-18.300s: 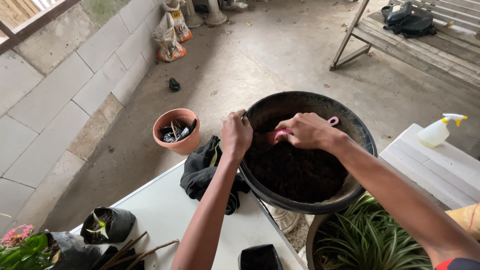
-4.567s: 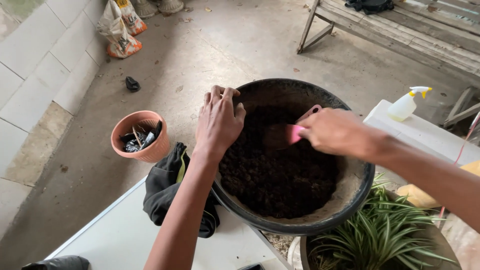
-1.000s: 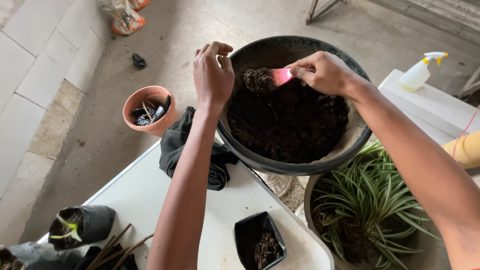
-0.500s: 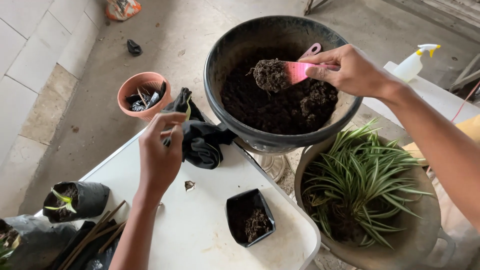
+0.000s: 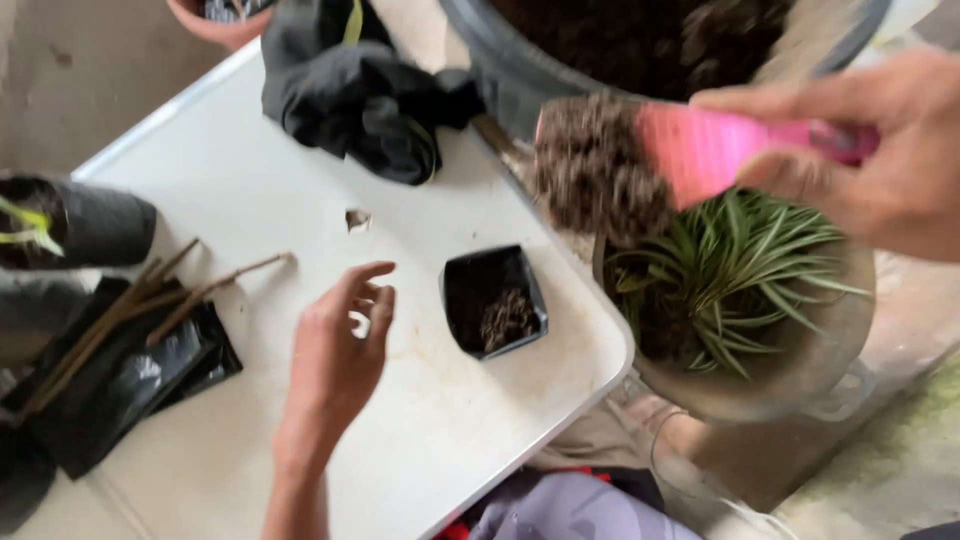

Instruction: Preparing a plastic planting bag by unfolding it and filling it with soil using a small trowel.

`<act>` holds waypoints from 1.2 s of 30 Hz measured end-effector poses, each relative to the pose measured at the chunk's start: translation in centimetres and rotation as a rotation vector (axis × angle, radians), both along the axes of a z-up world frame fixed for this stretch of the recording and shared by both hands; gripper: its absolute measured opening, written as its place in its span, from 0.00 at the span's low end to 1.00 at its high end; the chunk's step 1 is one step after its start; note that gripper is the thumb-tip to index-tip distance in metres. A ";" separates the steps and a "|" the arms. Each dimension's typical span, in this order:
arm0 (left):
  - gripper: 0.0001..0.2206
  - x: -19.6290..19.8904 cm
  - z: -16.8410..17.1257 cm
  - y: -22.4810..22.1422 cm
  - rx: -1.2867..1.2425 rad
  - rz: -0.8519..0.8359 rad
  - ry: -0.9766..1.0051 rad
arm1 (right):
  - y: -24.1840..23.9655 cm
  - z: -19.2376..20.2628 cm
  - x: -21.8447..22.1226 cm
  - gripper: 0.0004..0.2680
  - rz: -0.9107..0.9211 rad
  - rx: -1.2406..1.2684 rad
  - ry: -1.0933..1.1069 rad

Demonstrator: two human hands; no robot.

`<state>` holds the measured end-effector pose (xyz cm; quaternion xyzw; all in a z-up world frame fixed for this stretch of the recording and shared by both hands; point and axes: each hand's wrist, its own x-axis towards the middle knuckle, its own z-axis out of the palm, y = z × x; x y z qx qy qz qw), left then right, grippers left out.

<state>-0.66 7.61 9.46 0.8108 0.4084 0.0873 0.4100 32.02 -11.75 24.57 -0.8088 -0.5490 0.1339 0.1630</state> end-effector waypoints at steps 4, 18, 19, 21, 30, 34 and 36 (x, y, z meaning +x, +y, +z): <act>0.14 -0.8 -4.3 -3.4 -0.065 0.016 0.084 | -0.4 -5.3 -3.0 0.20 0.087 -0.043 0.256; 0.13 1.6 -6.8 -5.1 -0.012 0.150 0.028 | 0.0 -14.4 -10.3 0.12 0.321 -0.046 -0.703; 0.13 1.4 -6.9 -5.2 -0.019 0.154 0.032 | -0.1 -14.5 -10.8 0.12 0.328 -0.051 -0.698; 0.14 1.5 -7.0 -5.1 -0.063 0.158 0.055 | -0.2 -14.6 -11.5 0.10 0.405 0.050 -0.802; 0.17 1.0 -7.7 -6.6 -0.046 0.167 0.243 | -1.5 -12.7 -11.7 0.10 0.328 0.093 -0.818; 0.17 0.9 -8.5 -7.2 -0.022 0.153 0.255 | -2.3 -12.7 -11.6 0.10 0.296 -0.039 -0.772; 0.16 1.0 -9.1 -7.4 0.028 0.115 0.213 | -2.1 -13.4 -11.7 0.08 0.266 -0.243 -0.603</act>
